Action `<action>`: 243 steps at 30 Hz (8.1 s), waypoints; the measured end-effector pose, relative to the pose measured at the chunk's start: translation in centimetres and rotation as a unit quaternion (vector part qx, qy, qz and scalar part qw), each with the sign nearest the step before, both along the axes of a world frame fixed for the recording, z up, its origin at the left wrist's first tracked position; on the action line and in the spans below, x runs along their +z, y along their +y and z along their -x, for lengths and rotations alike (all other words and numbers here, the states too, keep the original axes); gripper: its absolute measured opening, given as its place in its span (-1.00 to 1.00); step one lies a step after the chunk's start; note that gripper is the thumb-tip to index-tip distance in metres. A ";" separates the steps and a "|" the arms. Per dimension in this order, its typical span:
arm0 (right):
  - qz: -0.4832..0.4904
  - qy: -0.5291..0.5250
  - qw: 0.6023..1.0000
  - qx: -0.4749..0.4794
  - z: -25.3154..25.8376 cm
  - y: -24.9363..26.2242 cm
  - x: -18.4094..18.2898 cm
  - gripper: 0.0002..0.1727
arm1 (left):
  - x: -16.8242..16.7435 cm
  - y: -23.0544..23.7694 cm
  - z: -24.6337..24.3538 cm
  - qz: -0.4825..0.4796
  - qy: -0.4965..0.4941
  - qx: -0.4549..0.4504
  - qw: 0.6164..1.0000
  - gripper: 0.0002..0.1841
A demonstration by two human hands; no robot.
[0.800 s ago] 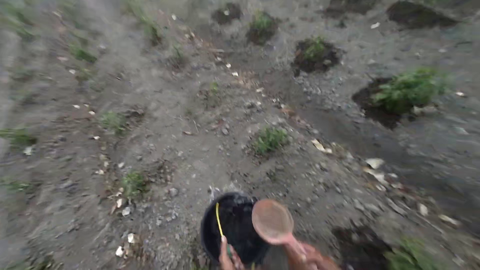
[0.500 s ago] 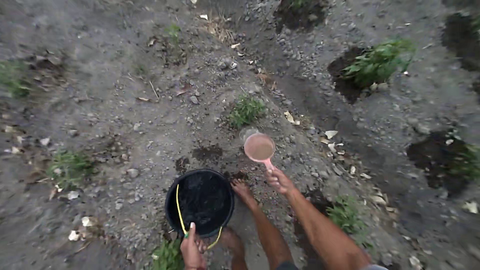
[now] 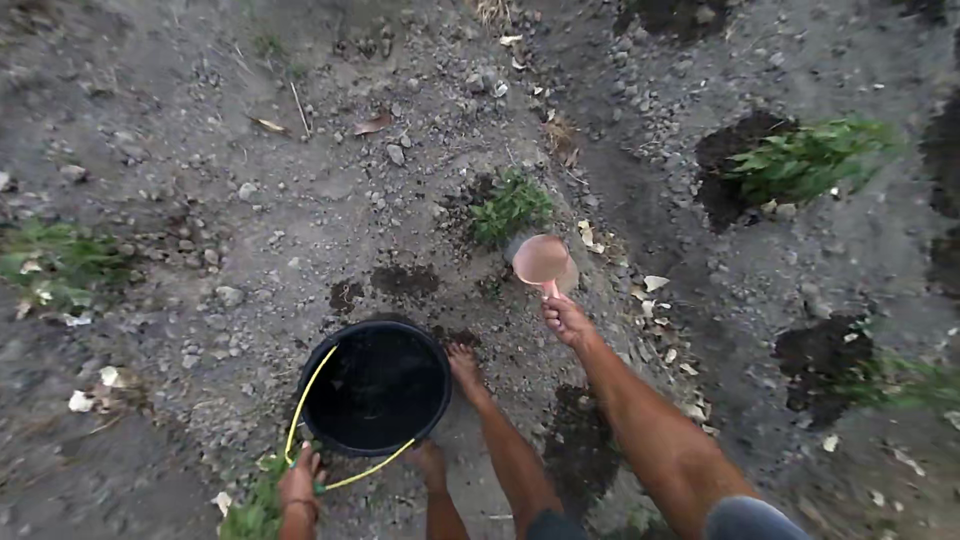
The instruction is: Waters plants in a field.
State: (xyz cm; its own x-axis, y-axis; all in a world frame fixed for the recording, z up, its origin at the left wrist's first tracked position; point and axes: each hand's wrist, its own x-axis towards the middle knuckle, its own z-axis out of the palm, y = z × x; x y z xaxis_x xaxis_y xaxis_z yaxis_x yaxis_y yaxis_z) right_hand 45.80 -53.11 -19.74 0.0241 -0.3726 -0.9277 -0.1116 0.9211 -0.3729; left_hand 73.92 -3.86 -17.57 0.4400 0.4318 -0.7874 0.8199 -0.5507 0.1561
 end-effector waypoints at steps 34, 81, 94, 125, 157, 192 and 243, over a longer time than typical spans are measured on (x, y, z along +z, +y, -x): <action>0.037 0.083 0.296 0.951 -17.9 20.2 -4.0 -0.56 | 5.9 -3.6 9.5 0.323 0.028 0.344 0.881 -0.50; 0.375 -0.267 -0.085 0.884 -13.7 40.4 15.1 -0.59 | 23.2 16.6 39.0 0.075 -0.155 0.790 0.588 -0.91; -0.010 0.009 -0.341 0.940 -3.5 60.1 7.0 -0.49 | 22.8 18.9 44.5 0.167 -0.159 0.820 0.524 -0.89; 0.072 -0.079 0.024 0.994 14.0 79.9 8.9 -0.62 | 19.7 27.2 76.5 -0.064 -0.132 0.932 0.332 -0.81; -0.025 -0.128 -0.095 0.987 -11.8 51.3 15.2 -0.52 | 33.3 13.2 29.7 0.119 -0.174 0.609 0.765 -0.86; -0.032 -0.066 0.854 0.514 -69.5 24.6 5.1 -0.76 | 19.4 7.1 -22.3 -0.032 -0.101 0.430 0.897 -0.79; -0.160 -0.388 0.867 0.269 -59.6 -21.2 6.8 -0.90 | 16.0 -53.4 -56.1 0.110 -0.135 -0.043 0.984 -0.83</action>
State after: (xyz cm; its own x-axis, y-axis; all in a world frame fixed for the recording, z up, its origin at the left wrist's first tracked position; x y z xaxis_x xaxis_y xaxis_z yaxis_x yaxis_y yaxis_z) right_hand 105.40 -74.26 -12.89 0.7776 0.1597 -0.6081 -0.3872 0.8837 -0.2630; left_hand 130.05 -57.24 -1.57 0.6739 0.2170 -0.7062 0.6838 -0.5450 0.4851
